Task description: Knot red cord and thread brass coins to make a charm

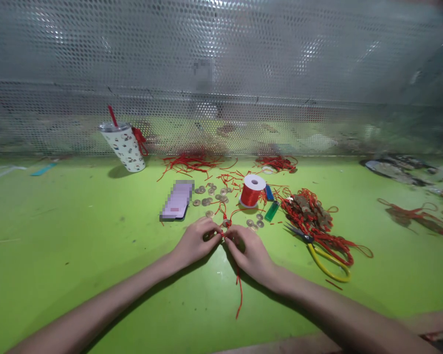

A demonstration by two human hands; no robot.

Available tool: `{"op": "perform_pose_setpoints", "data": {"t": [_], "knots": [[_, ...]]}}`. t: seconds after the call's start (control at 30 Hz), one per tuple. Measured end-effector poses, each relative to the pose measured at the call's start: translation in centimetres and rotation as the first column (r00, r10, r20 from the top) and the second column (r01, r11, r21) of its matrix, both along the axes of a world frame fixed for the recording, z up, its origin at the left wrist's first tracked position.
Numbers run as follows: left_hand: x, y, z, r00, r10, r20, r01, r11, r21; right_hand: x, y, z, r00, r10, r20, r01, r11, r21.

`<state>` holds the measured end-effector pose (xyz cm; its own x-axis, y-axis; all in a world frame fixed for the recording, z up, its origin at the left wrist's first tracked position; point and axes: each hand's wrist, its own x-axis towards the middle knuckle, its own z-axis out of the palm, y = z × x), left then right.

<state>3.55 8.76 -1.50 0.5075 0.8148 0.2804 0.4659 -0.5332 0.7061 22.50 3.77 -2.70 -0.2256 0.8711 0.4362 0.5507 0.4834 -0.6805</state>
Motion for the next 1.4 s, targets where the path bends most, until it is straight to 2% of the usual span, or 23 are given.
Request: {"op": "perform_pose_setpoints", "data": {"t": [0.1,0.2,0.3,0.4,0.47,0.57,0.73,0.9,0.97,1.2,1.4], "knots": [[-0.1,0.0,0.5,0.999,-0.022,0.030,0.025,0.996,-0.087,0.0,0.0,-0.1,1.000,-0.008,0.003,0.008,1.000,-0.006],[-0.1,0.0,0.8,0.990,-0.026,0.140,0.066,0.957,-0.283,0.0,0.0,0.0,1.000,-0.014,0.010,0.014,1.000,-0.013],[0.3,0.4,1.0,0.946,0.106,0.305,0.061,0.869,-0.491,0.0,0.0,0.1,0.999,-0.015,0.030,0.016,1.000,-0.021],[0.7,1.0,1.4,0.861,0.281,0.424,0.073,0.757,-0.650,-0.1,0.0,0.2,0.998,-0.017,0.053,0.018,0.999,-0.026],[0.9,1.6,1.7,0.827,0.326,0.458,0.110,0.704,-0.701,-0.2,-0.1,0.3,0.998,-0.022,0.061,0.024,0.999,-0.030],[1.0,2.3,2.0,0.820,0.342,0.459,0.122,0.680,-0.723,-0.2,-0.2,0.3,0.998,-0.044,0.054,0.047,0.998,-0.046],[1.4,3.4,1.6,0.825,0.365,0.432,0.064,0.699,-0.713,-0.2,-0.4,0.2,0.990,-0.002,0.143,0.007,0.999,-0.036],[2.2,4.8,0.8,0.865,0.266,0.425,0.010,0.838,-0.545,-0.2,-0.6,0.0,0.962,0.121,0.245,-0.120,0.993,-0.021],[2.4,5.2,0.5,0.877,0.243,0.415,-0.009,0.871,-0.491,-0.3,-0.7,0.0,0.955,0.137,0.262,-0.136,0.990,-0.022],[3.0,5.9,0.1,0.898,0.227,0.376,-0.080,0.926,-0.368,-0.3,-0.7,0.1,0.921,0.182,0.345,-0.177,0.983,-0.047],[3.1,5.7,0.6,0.904,0.189,0.384,-0.049,0.937,-0.346,-0.3,-0.7,0.3,0.907,0.195,0.374,-0.185,0.981,-0.062]]}}
